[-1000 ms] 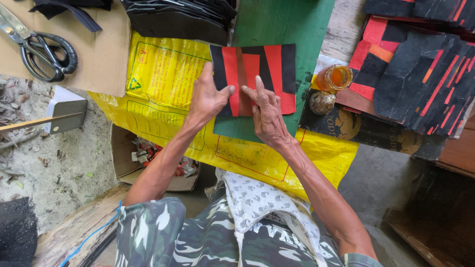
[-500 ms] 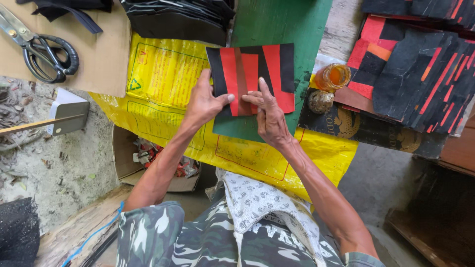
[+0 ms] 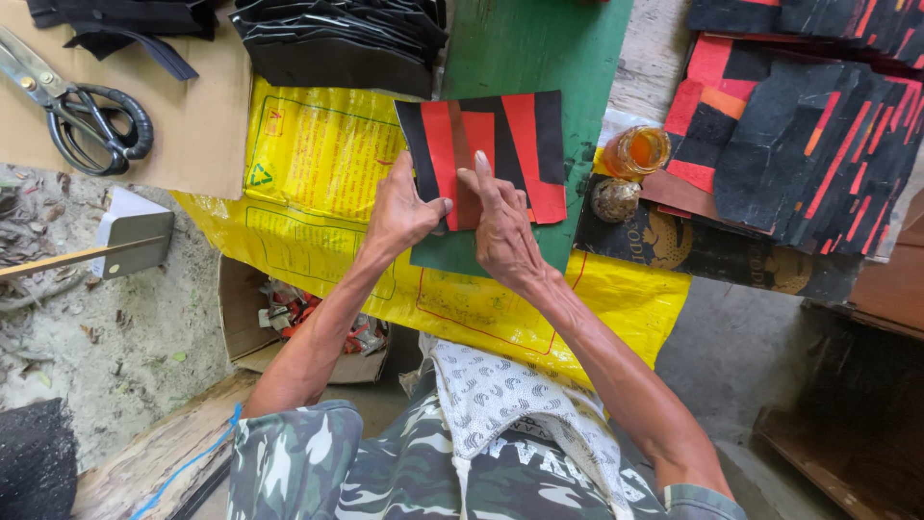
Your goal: The person assembles decorative panels from cut black, red and orange foam pieces at a workbench. They pick up a black foam base, apply glue from a small jar onto it, press colored foam strips onto the glued areas, then place the finished panel onto a stack of completed pieces and start the next one.
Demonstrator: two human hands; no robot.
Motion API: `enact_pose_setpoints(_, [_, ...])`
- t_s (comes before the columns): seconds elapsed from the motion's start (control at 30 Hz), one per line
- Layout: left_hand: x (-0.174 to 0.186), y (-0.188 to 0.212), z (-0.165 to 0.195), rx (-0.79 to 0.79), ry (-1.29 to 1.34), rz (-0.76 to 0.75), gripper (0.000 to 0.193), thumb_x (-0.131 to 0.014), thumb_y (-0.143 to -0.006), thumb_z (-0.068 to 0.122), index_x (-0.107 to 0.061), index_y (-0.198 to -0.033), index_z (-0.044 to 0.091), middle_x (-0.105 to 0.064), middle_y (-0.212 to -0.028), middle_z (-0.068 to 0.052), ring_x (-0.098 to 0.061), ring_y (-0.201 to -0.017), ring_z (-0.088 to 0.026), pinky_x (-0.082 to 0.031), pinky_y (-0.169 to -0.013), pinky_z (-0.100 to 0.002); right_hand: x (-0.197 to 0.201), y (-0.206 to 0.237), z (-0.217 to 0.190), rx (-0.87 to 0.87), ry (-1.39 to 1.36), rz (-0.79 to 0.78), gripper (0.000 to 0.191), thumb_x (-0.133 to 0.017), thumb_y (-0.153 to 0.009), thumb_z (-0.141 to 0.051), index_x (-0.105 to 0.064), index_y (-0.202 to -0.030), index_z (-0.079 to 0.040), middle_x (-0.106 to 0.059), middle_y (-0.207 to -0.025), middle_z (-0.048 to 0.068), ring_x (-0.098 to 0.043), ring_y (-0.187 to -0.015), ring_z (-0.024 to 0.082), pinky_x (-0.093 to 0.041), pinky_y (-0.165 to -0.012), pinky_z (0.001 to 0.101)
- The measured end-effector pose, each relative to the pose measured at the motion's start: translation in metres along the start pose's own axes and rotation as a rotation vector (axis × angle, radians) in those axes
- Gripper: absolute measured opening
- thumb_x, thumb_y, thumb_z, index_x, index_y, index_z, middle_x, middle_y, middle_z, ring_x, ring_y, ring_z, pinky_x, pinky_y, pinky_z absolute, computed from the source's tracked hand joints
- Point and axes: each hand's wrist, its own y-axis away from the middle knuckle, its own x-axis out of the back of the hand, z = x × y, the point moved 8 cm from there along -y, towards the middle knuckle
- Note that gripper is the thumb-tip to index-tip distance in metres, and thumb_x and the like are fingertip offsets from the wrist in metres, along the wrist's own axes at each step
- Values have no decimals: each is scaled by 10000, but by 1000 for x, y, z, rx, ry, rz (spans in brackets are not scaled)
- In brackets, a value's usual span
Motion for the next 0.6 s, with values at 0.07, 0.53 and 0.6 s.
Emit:
enact_pose_setpoints(0.07, [3, -2, 3, -72, -40, 6, 572, -843, -696, 82, -558, -1181, -18, -742, -1026, -204, -739, -966, -332, -580, -817, -410, -13, -3, 5, -62, 151, -115, 923, -575, -766, 151, -261, -1620, -2, -579, -1402, 146, -537, -1251, 307, -424, -1044, 424])
enact_pose_setpoints(0.53, [35, 30, 85, -273, 73, 242, 138, -738, -949, 6, -704, -1075, -39, -713, -830, -144, -633, -675, -236, -512, -623, -349, 163, 23, 33, -267, -89, 387, 491, -477, -995, 127, -554, -1451, -39, -700, -1266, 86, -690, -1088, 197, -577, -986, 345])
enact_pose_setpoints(0.6, [52, 50, 127, -518, 14, 316, 172, -716, -970, -38, -704, -1141, -34, -720, -921, -151, -669, -769, -272, -539, -694, -349, 195, 24, 35, -244, 169, 360, 516, -506, -927, 160, -633, -1389, -34, -692, -1248, 82, -673, -1122, 232, -561, -980, 345])
